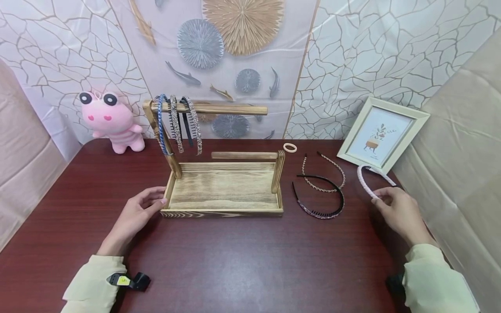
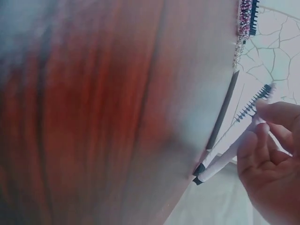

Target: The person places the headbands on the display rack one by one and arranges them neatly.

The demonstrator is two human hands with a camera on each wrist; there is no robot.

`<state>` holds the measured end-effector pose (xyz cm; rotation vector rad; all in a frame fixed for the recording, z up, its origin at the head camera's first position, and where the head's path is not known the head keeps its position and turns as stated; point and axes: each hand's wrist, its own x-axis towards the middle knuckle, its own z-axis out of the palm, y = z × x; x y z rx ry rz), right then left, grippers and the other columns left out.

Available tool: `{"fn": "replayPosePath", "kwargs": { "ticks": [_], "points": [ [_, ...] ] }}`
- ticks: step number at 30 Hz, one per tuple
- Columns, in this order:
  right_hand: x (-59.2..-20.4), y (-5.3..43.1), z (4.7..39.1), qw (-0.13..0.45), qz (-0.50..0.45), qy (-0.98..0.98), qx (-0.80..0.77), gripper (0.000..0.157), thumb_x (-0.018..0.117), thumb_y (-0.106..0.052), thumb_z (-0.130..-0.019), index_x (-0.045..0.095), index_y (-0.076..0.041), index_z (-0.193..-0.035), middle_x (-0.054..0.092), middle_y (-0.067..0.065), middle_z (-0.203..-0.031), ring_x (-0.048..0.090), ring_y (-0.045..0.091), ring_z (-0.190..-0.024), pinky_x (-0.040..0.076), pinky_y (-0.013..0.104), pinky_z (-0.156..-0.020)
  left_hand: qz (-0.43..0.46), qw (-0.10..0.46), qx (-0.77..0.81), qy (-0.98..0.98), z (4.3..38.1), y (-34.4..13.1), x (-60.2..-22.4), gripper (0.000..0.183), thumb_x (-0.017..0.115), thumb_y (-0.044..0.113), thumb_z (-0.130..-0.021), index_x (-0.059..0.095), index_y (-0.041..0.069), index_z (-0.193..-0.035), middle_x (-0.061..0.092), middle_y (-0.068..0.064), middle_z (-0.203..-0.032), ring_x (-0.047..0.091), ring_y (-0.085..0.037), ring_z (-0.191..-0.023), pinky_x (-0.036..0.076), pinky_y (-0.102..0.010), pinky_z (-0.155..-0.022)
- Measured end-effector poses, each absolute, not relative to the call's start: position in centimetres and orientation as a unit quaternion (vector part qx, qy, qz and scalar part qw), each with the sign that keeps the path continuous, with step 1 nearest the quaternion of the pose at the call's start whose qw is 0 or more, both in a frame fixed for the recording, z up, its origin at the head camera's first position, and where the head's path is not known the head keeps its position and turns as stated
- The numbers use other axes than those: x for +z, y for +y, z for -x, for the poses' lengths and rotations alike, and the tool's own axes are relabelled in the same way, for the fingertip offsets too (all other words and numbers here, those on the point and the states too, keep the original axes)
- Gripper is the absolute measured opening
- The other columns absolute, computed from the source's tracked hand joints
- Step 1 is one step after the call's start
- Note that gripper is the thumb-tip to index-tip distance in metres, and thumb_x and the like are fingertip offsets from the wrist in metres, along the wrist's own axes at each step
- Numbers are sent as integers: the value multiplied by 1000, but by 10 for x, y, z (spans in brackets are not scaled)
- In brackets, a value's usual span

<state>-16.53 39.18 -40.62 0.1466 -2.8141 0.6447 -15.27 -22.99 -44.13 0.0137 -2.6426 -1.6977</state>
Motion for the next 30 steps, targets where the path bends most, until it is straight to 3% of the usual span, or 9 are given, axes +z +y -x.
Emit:
{"fn": "replayPosePath", "kwargs": {
  "ticks": [3,8,10,20,30],
  "points": [
    [-404,391,163,149,-38,-959,237,14,70,-6,-89,70,2,-101,69,14,-86,38,-24,-71,36,20,-60,-4,2,-545,-839,153,-230,-441,42,69,22,-95,59,8,-134,67,-17,-120,63,-28,-111,48,-18,-82],
    [-399,387,160,184,-10,-946,268,19,69,-6,-90,69,5,-106,53,-30,-73,40,-18,-67,35,17,-61,-3,3,-544,-839,152,-230,-441,42,68,23,-95,59,9,-134,67,-17,-120,63,-27,-111,48,-18,-83],
    [-396,384,159,191,1,-940,282,20,68,-8,-91,68,6,-106,46,-38,-74,41,-14,-67,35,16,-61,-4,3,-544,-839,152,-230,-441,42,68,23,-95,59,9,-134,67,-17,-120,63,-27,-110,48,-18,-83],
    [-379,361,160,227,15,-914,335,18,71,-10,-90,67,1,-104,52,-41,-79,48,-18,-71,36,4,-65,-1,10,-542,-841,154,-230,-443,40,68,21,-95,60,7,-132,68,-18,-118,64,-27,-109,49,-17,-82],
    [-367,322,168,274,-46,-892,356,15,75,0,-85,70,4,-99,54,-34,-81,50,-15,-72,36,3,-66,-5,0,-546,-838,153,-229,-441,42,68,22,-95,59,9,-134,67,-17,-121,63,-27,-112,48,-17,-83]
  ]
}}
